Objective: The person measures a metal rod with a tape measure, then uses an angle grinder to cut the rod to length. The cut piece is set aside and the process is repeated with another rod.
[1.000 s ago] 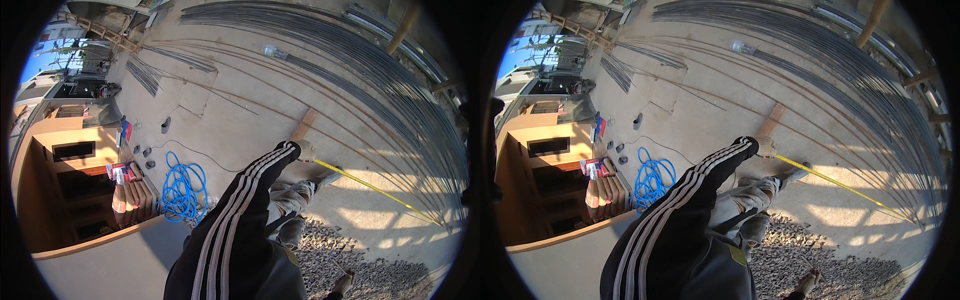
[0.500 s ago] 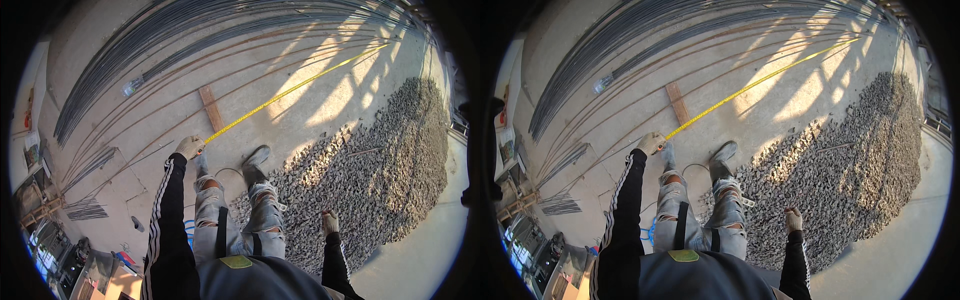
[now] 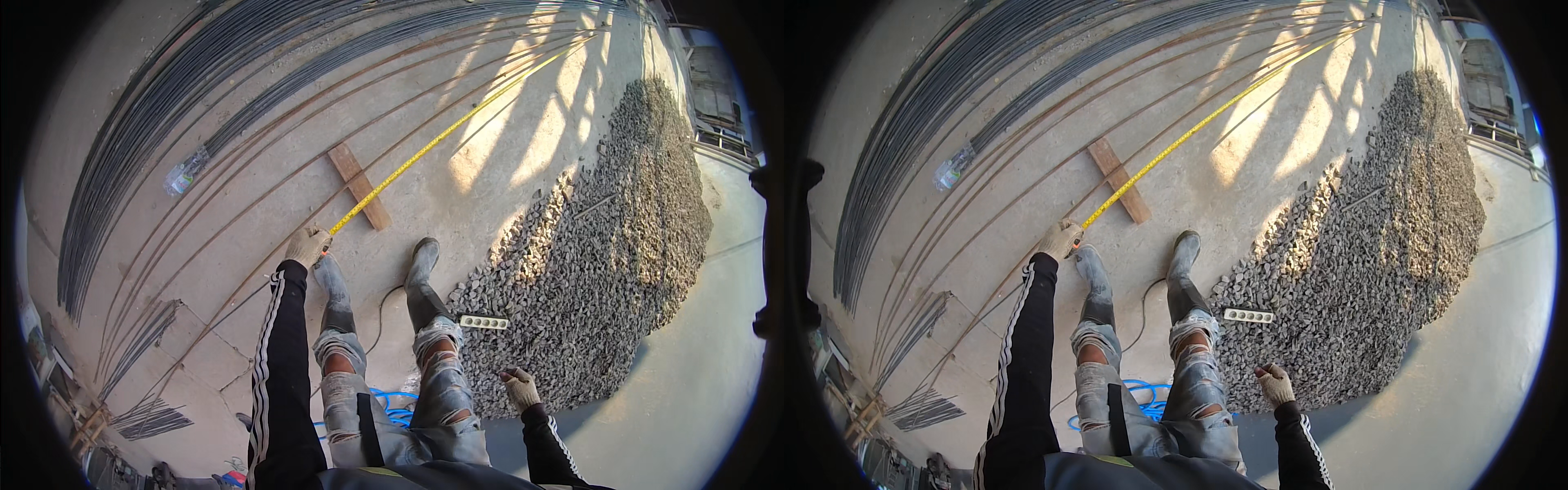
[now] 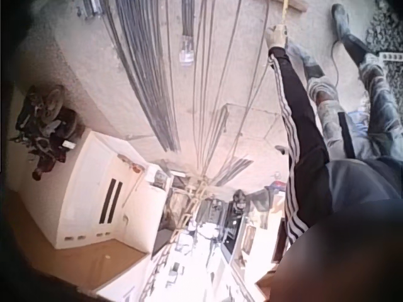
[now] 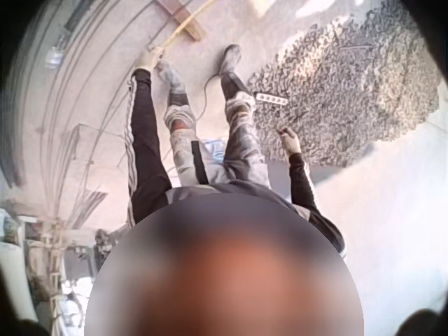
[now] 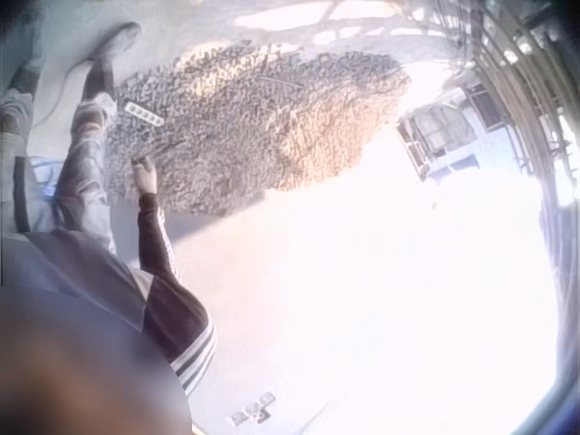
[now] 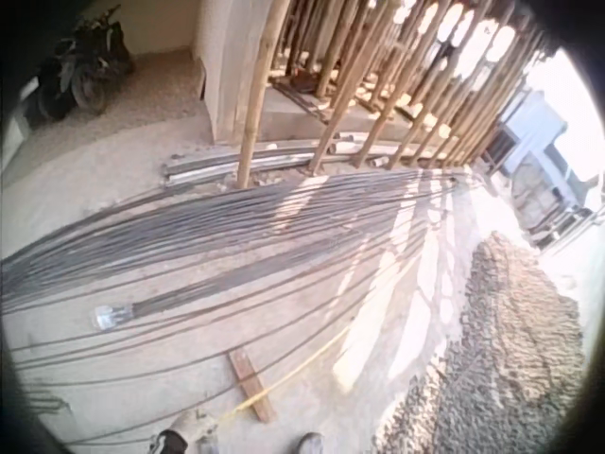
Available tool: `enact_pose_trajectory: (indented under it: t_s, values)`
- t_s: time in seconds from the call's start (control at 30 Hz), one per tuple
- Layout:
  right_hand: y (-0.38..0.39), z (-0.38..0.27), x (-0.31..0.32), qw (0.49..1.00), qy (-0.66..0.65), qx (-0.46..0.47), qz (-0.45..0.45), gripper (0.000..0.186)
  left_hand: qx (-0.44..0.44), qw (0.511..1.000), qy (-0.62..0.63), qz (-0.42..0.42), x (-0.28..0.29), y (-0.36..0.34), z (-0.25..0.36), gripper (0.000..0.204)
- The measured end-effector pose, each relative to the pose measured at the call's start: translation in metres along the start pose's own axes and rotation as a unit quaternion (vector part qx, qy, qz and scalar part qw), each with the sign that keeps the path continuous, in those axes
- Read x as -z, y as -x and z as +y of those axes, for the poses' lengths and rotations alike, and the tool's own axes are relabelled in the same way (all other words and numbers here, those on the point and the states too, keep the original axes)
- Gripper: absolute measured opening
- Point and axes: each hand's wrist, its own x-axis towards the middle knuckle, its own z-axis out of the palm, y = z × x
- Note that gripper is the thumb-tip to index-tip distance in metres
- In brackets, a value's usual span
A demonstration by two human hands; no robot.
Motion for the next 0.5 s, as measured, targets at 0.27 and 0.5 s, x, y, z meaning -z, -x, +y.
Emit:
enact_pose_trajectory:
  t_s: [0.27, 0.5]
  values:
    - [-0.053, -0.056, -0.092, 0.998, 0.003, 0.021, -0.059, 0.021, 0.017, 0.999, -0.050, -0.007, 0.016, -0.092, -0.048, 0.025]
    - [-0.172, -0.108, -0.165, 0.988, -0.004, 0.070, -0.135, 0.016, 0.026, 0.999, -0.018, -0.008, 0.010, -0.166, -0.098, 0.031]
